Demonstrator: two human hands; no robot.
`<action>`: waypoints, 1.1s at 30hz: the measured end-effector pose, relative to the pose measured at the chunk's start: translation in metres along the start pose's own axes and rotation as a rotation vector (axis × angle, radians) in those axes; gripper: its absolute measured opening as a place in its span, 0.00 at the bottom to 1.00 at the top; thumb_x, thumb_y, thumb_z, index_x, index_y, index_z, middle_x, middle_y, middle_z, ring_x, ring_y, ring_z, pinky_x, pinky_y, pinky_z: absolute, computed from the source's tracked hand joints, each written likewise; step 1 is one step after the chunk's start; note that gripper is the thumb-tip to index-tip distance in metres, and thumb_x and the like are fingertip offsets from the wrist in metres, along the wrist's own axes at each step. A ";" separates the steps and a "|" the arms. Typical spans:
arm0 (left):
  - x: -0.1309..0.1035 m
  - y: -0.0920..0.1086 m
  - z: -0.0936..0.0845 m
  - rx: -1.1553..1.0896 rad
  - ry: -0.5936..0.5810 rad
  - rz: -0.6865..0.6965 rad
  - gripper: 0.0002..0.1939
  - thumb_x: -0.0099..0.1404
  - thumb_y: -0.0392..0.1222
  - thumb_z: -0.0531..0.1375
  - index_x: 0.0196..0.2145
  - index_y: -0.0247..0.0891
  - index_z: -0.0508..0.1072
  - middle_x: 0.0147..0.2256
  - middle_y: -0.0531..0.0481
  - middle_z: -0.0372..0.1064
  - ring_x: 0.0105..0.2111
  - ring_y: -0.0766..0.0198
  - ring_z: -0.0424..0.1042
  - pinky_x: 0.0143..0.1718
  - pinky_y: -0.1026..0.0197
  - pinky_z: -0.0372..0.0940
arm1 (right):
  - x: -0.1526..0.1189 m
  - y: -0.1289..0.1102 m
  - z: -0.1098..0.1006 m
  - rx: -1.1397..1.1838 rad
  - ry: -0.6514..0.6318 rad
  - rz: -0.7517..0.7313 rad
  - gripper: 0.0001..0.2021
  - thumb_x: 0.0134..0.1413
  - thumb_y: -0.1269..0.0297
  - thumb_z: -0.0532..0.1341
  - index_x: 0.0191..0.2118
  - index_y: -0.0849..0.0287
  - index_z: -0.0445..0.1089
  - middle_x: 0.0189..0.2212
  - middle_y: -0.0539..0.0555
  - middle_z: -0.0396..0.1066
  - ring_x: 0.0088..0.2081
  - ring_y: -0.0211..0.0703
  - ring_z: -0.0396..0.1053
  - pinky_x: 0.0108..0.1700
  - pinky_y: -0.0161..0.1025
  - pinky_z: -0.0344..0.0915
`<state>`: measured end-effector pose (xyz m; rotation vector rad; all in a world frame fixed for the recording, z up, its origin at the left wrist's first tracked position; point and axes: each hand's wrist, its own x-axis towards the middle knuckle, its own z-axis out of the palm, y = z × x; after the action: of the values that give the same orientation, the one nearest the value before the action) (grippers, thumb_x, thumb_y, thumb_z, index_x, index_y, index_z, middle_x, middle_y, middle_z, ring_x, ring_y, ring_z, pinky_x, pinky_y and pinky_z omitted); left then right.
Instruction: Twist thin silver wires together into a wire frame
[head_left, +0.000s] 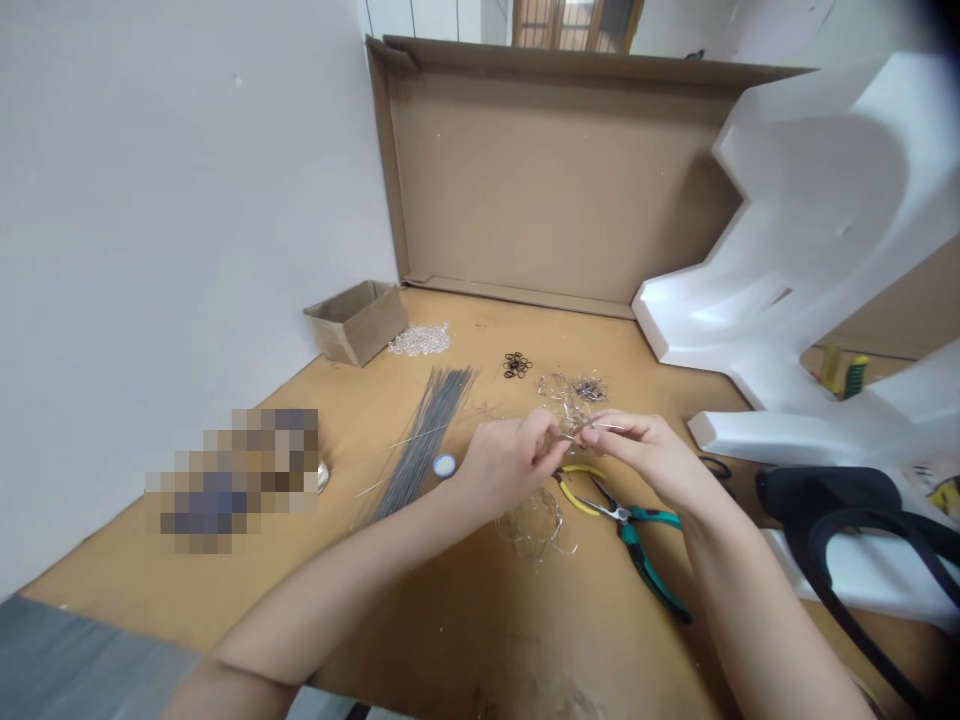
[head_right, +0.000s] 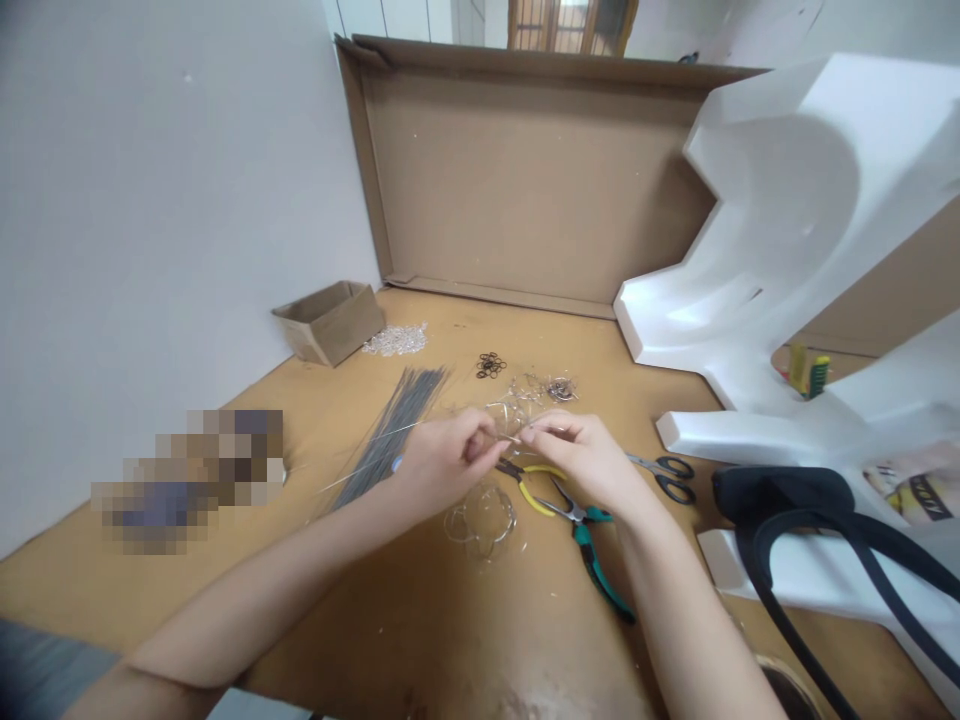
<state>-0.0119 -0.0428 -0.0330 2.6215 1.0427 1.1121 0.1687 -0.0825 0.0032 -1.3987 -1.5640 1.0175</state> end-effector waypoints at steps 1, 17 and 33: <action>-0.001 0.000 0.000 0.004 0.017 -0.006 0.08 0.61 0.45 0.56 0.33 0.37 0.69 0.18 0.57 0.64 0.19 0.70 0.62 0.22 0.67 0.51 | 0.000 0.000 0.000 -0.001 -0.016 -0.003 0.12 0.49 0.55 0.61 0.27 0.60 0.73 0.29 0.53 0.71 0.35 0.42 0.66 0.40 0.38 0.61; 0.011 -0.009 -0.015 -0.598 -0.332 -0.107 0.06 0.60 0.39 0.56 0.29 0.37 0.72 0.26 0.53 0.65 0.28 0.69 0.63 0.30 0.67 0.58 | 0.001 0.004 -0.004 -0.079 0.085 -0.012 0.14 0.49 0.54 0.61 0.35 0.59 0.73 0.33 0.55 0.74 0.34 0.43 0.68 0.40 0.42 0.63; 0.017 -0.012 -0.025 -0.907 -0.280 -0.313 0.09 0.62 0.45 0.54 0.35 0.36 0.67 0.29 0.52 0.65 0.30 0.68 0.65 0.35 0.63 0.62 | -0.002 0.005 -0.019 0.192 0.004 -0.036 0.12 0.50 0.62 0.61 0.42 0.59 0.70 0.31 0.53 0.72 0.28 0.38 0.66 0.39 0.42 0.64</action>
<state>-0.0269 -0.0267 -0.0087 1.7510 0.6326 0.8297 0.1880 -0.0835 0.0051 -1.2360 -1.4418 1.1111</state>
